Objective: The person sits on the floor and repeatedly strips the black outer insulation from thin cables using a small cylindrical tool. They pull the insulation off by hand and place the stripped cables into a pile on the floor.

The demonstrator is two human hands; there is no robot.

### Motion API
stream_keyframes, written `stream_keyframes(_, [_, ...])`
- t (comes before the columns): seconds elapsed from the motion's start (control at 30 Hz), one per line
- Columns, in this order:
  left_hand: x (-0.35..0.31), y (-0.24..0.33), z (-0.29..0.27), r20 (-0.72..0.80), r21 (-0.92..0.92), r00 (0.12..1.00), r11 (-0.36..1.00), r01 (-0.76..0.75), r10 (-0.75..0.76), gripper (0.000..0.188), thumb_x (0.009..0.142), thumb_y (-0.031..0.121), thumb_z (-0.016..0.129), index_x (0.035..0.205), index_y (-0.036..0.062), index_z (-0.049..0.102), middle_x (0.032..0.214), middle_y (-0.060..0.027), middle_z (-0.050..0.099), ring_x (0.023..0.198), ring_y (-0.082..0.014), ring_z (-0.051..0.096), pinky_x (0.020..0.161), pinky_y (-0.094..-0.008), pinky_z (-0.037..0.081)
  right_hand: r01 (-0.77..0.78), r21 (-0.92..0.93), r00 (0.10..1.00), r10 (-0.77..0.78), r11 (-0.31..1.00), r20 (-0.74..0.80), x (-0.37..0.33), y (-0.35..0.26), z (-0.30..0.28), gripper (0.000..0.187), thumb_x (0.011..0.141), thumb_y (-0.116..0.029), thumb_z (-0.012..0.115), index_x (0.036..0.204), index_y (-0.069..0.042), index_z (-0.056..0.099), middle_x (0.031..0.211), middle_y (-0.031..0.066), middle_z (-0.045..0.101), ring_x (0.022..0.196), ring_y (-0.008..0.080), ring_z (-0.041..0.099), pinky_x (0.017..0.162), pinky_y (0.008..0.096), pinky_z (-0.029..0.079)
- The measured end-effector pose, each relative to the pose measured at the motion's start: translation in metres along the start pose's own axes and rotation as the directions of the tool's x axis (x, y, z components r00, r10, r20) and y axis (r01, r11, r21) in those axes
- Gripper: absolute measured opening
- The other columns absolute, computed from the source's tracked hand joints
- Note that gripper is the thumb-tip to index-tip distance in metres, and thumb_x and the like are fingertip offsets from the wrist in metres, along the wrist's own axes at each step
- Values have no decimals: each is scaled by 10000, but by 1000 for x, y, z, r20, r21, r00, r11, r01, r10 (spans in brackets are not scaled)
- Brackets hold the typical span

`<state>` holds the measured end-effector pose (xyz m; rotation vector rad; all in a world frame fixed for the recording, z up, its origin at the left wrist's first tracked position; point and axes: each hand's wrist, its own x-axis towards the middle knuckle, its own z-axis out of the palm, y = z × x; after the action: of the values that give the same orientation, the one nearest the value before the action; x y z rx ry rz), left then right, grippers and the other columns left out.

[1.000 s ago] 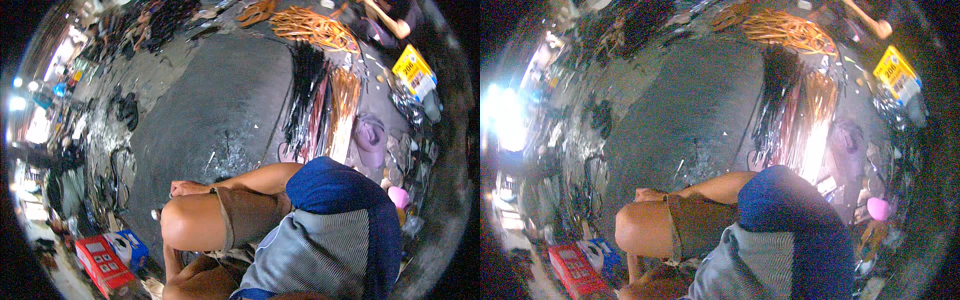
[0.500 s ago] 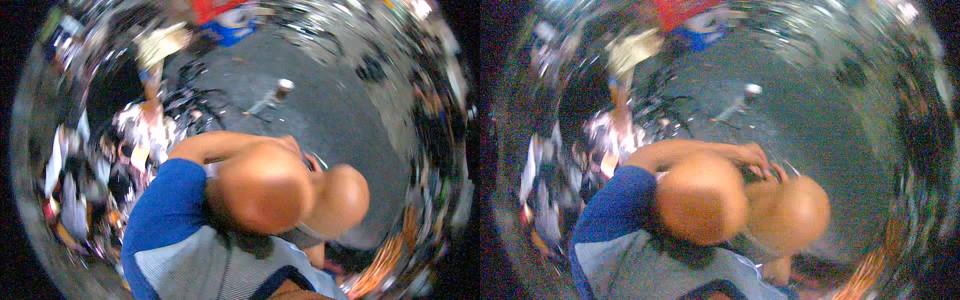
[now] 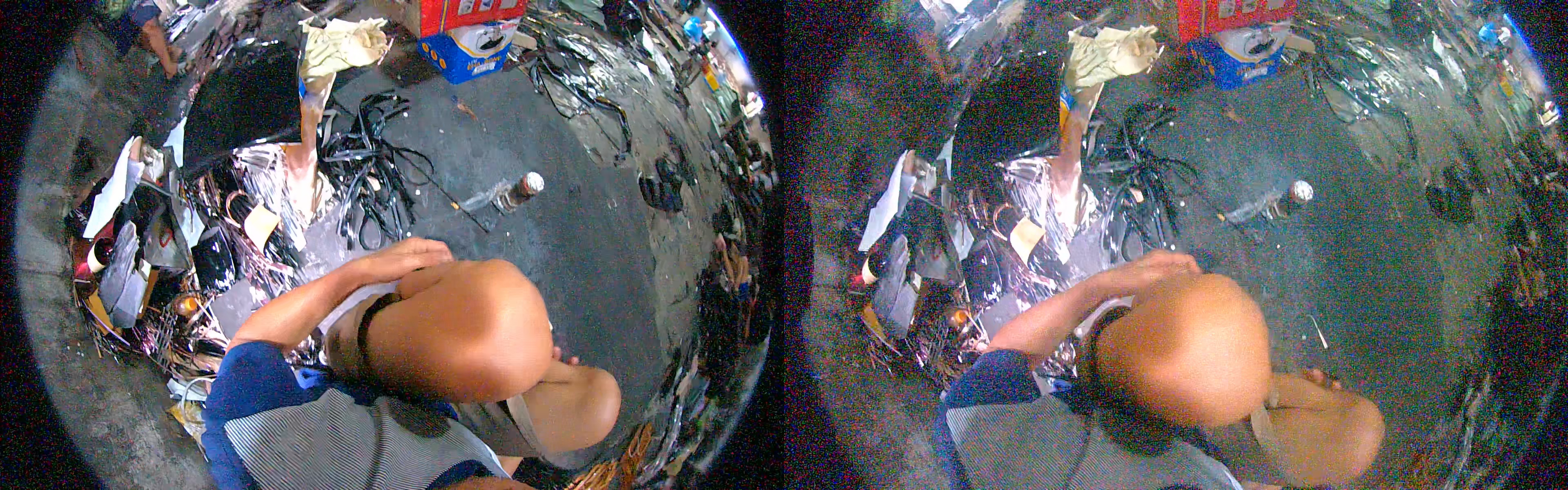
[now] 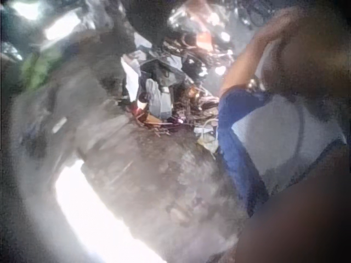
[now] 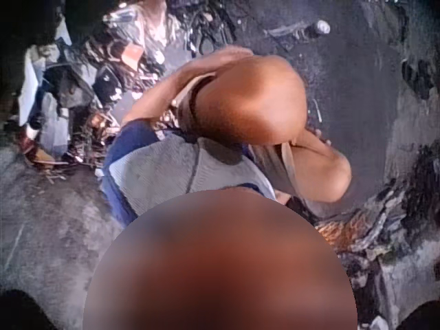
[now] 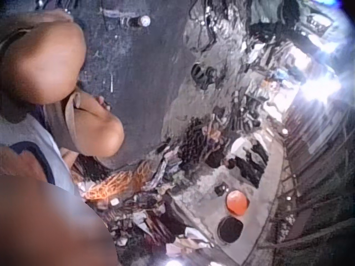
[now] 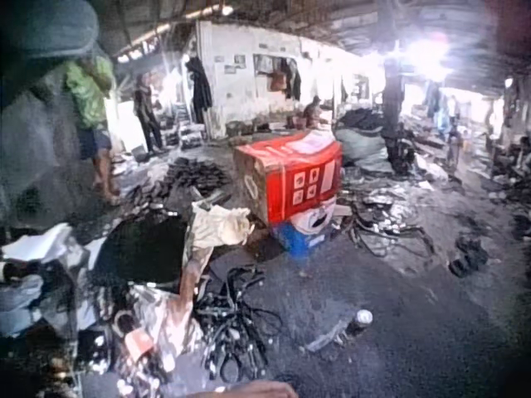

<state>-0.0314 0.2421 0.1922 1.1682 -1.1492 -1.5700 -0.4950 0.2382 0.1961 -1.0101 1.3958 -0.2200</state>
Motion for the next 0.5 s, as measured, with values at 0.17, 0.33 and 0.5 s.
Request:
stream_keyframes(0.17, [86,-42,-175,-723,480,657,841,252,216,99,718,155,681,737,59,697,758,-119,703,681,-224,683,653,-342,530,-38,-20,992,40,999,116,49,-26,6,316,778,-216,762,1001,-20,653,828,44,627,726,187,576,672,350,500])
stream_keyframes(0.33, [147,-34,-307,-949,280,73,712,644,307,273,737,297,683,820,38,684,891,-219,683,885,-365,660,823,-428,512,-38,-66,987,48,997,152,109,-62,-2,340,765,-220,789,1005,-21,654,802,31,625,696,183,572,653,349,503])
stream_keyframes(0.5, [172,-49,-365,-988,119,13,713,691,152,321,729,338,692,849,40,705,916,-226,683,916,-371,658,847,-429,512,140,-47,990,-141,989,-12,226,-88,-17,632,734,-244,835,1241,-16,536,990,37,612,867,172,576,750,346,518])
